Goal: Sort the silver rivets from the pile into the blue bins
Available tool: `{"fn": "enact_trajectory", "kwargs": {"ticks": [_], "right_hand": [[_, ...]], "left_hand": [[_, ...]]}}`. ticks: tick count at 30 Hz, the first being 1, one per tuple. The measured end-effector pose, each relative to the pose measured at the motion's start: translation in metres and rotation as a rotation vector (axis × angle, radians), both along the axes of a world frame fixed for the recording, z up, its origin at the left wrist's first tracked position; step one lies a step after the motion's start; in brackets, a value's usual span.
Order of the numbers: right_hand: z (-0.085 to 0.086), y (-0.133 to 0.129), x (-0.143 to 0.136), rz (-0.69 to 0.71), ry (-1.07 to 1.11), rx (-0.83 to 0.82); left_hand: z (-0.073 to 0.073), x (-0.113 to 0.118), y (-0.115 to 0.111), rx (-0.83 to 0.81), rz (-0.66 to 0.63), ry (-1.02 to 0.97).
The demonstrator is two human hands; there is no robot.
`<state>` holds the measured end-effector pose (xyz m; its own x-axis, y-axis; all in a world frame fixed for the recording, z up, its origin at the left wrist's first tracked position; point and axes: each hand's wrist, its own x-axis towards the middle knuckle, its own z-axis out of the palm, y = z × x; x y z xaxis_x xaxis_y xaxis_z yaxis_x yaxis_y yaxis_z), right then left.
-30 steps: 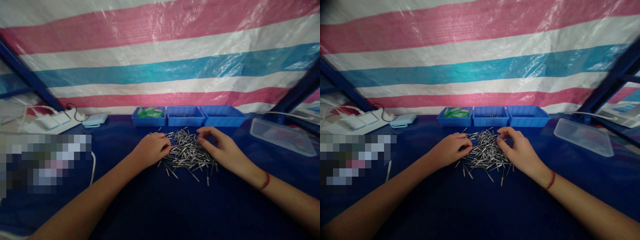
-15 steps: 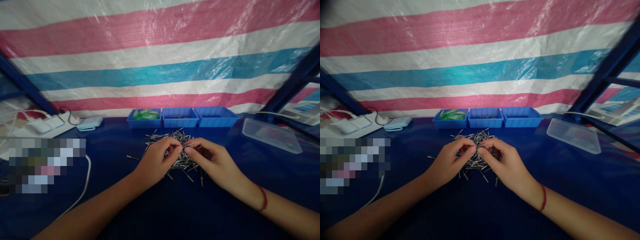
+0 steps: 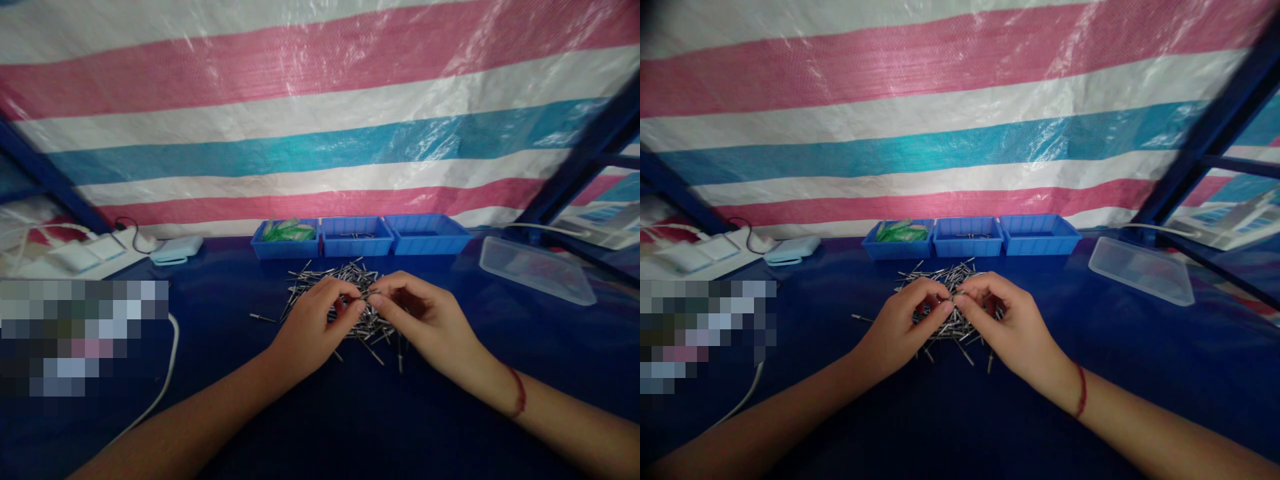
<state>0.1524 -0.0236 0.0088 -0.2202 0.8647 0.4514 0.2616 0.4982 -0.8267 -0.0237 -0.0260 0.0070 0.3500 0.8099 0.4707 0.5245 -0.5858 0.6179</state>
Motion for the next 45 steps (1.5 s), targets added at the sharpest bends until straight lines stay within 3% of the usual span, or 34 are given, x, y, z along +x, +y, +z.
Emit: {"fn": "enact_trajectory", "kwargs": {"ticks": [16, 27, 37, 40, 45], "right_hand": [[0.001, 0.003, 0.005, 0.023, -0.103, 0.151], [-0.002, 0.01, 0.009, 0.105, -0.204, 0.244], [-0.004, 0.013, 0.007, 0.148, -0.213, 0.284], [0.003, 0.02, 0.01, 0.043, -0.255, 0.348], [0.017, 0.065, 0.019, -0.336, -0.405, 0.522]], "left_hand": [[0.001, -0.001, 0.001, 0.029, 0.026, -0.034], [0.004, -0.002, -0.002, 0.147, 0.016, -0.085], [0.003, -0.004, -0.001, 0.11, 0.035, -0.047], [-0.001, -0.007, 0.004, 0.058, 0.063, -0.022], [-0.004, -0.02, 0.02, 0.119, 0.09, 0.061]]}}
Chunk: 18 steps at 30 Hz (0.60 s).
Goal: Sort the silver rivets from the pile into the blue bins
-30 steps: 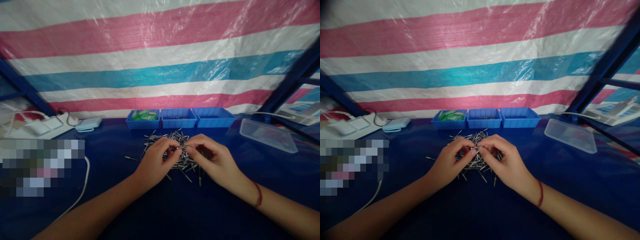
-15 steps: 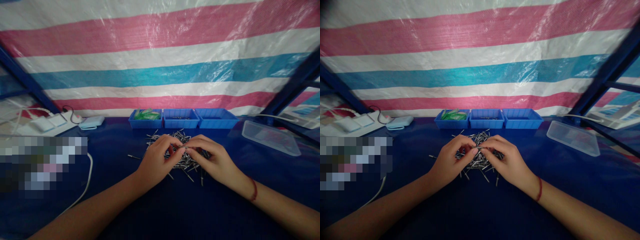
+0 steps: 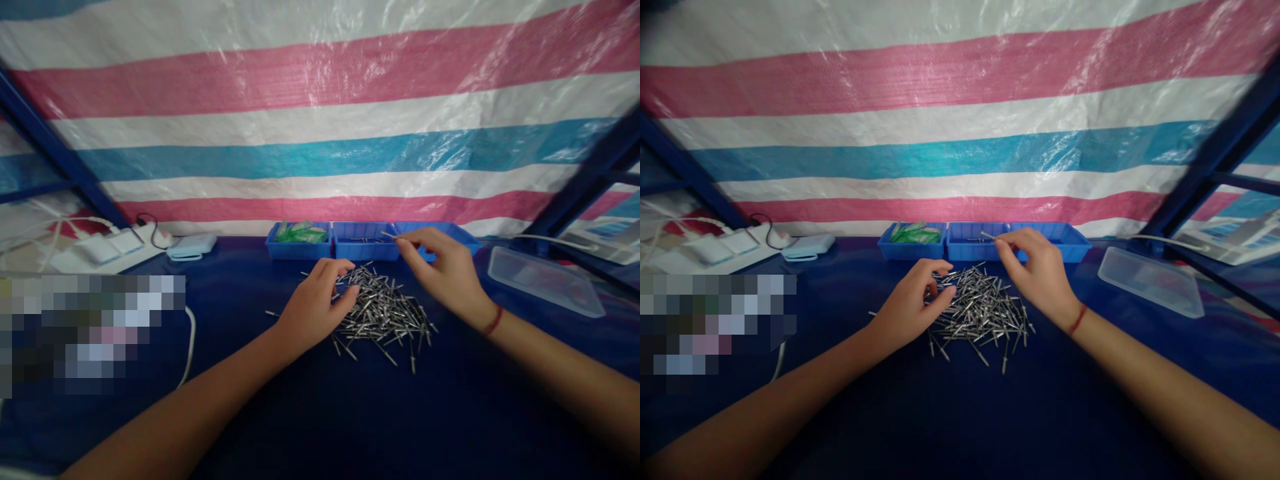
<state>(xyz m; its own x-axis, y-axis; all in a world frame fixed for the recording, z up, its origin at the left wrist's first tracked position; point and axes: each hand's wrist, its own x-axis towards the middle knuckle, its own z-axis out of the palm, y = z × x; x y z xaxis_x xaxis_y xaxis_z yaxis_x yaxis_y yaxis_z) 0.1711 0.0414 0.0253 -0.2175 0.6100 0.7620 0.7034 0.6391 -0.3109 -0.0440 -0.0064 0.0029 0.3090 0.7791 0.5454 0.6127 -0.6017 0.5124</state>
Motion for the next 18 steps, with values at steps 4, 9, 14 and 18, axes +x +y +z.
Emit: {"fn": "enact_trajectory", "kwargs": {"ticks": [4, 9, 14, 18], "right_hand": [[-0.001, 0.041, 0.001, -0.175, -0.206, 0.055], [-0.009, 0.041, 0.0, -0.216, -0.28, 0.005], [-0.016, 0.004, 0.01, -0.082, -0.173, -0.079], [-0.028, -0.012, 0.018, -0.054, -0.073, -0.161]], "left_hand": [[0.0, -0.013, 0.011, 0.009, 0.038, 0.094], [0.0, -0.019, 0.014, -0.044, 0.002, 0.198], [0.003, -0.016, 0.01, -0.063, -0.062, 0.305], [0.007, -0.013, 0.003, -0.057, -0.102, 0.36]]}}
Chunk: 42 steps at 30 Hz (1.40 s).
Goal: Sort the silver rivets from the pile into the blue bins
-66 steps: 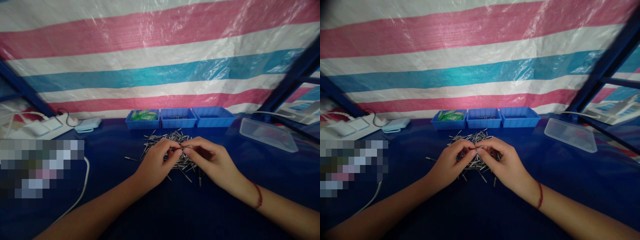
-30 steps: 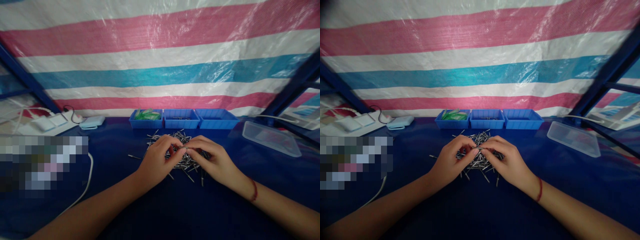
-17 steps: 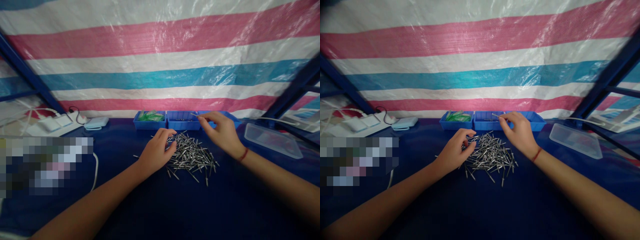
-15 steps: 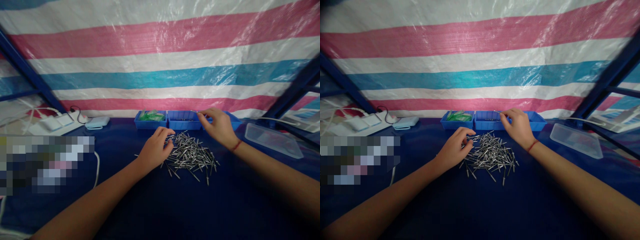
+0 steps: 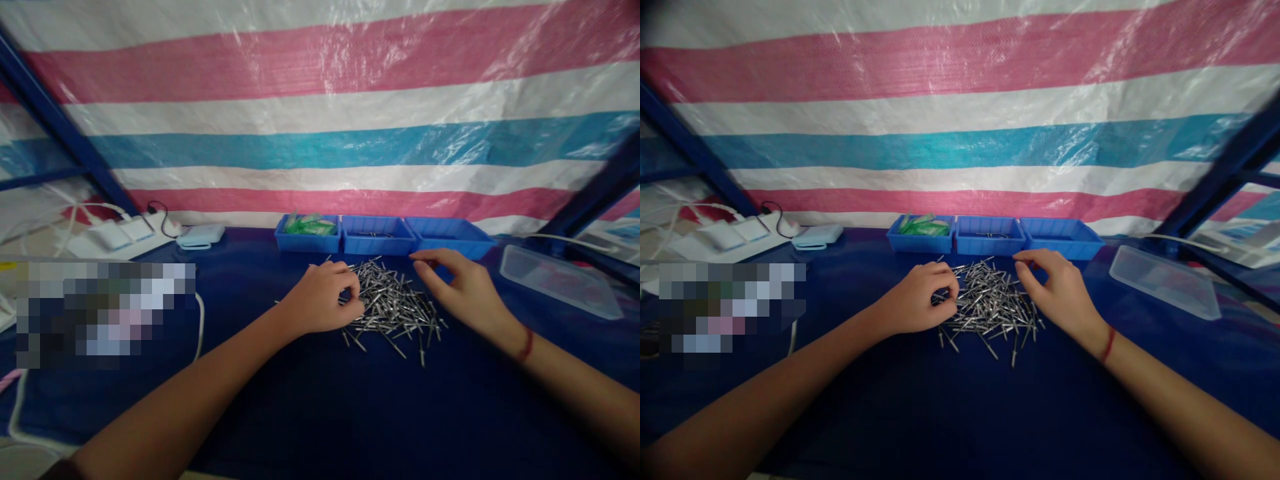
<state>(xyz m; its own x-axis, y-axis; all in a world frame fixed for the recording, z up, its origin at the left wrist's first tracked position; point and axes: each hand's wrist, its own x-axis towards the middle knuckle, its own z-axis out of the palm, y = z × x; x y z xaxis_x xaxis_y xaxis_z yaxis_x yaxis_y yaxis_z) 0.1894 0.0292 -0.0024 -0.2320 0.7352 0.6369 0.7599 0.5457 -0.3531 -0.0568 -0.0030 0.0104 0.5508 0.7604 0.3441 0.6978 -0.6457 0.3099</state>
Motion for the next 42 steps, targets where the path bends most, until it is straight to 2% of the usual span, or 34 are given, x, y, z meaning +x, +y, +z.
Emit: {"fn": "enact_trajectory", "kwargs": {"ticks": [4, 14, 21, 29, 34, 42], "right_hand": [[-0.004, -0.002, -0.002, 0.012, 0.066, -0.065], [-0.004, -0.005, 0.0, 0.065, 0.043, -0.086], [0.0, -0.009, -0.005, 0.105, 0.035, -0.066], [-0.002, -0.009, -0.004, 0.108, 0.043, -0.077], [-0.002, -0.01, -0.006, 0.116, 0.039, -0.071], [-0.003, -0.01, -0.005, 0.127, 0.03, -0.085]], "left_hand": [[0.001, 0.002, -0.002, -0.019, -0.01, 0.002], [-0.007, 0.002, 0.007, -0.045, 0.002, 0.072], [-0.006, 0.007, 0.004, -0.04, -0.008, 0.102], [-0.003, 0.012, 0.001, 0.055, 0.048, 0.245], [-0.002, 0.015, 0.003, 0.058, 0.089, 0.282], [0.002, 0.016, 0.009, 0.063, 0.059, 0.287]]}}
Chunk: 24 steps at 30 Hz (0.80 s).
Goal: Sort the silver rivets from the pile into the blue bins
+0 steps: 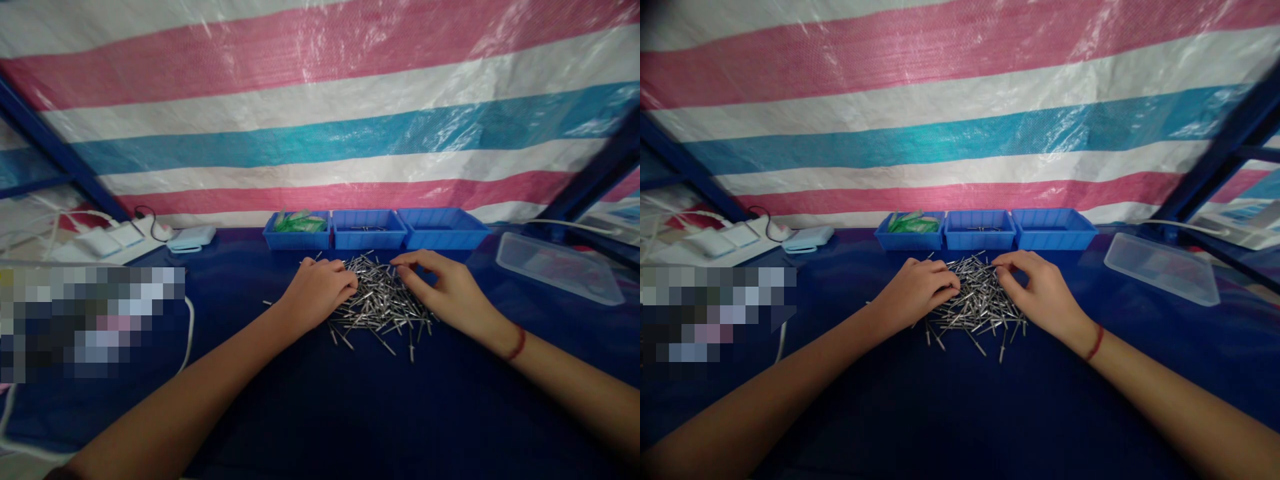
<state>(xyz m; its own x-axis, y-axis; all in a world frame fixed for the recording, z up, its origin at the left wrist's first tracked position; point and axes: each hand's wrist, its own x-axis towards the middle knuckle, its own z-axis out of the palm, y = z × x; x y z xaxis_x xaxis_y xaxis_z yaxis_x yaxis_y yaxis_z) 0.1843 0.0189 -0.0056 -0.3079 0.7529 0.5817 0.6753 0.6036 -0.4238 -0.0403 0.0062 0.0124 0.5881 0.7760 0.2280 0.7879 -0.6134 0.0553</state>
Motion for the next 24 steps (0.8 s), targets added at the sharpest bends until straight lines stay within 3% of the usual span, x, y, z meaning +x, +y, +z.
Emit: {"fn": "enact_trajectory", "kwargs": {"ticks": [10, 24], "right_hand": [[0.0004, -0.0016, -0.0031, 0.013, 0.013, -0.034], [0.0004, -0.0028, -0.0041, 0.038, 0.013, -0.031]], "left_hand": [[-0.0001, -0.0021, 0.0102, -0.039, -0.063, 0.011], [-0.001, -0.0029, 0.0069, 0.016, -0.133, 0.049]]}}
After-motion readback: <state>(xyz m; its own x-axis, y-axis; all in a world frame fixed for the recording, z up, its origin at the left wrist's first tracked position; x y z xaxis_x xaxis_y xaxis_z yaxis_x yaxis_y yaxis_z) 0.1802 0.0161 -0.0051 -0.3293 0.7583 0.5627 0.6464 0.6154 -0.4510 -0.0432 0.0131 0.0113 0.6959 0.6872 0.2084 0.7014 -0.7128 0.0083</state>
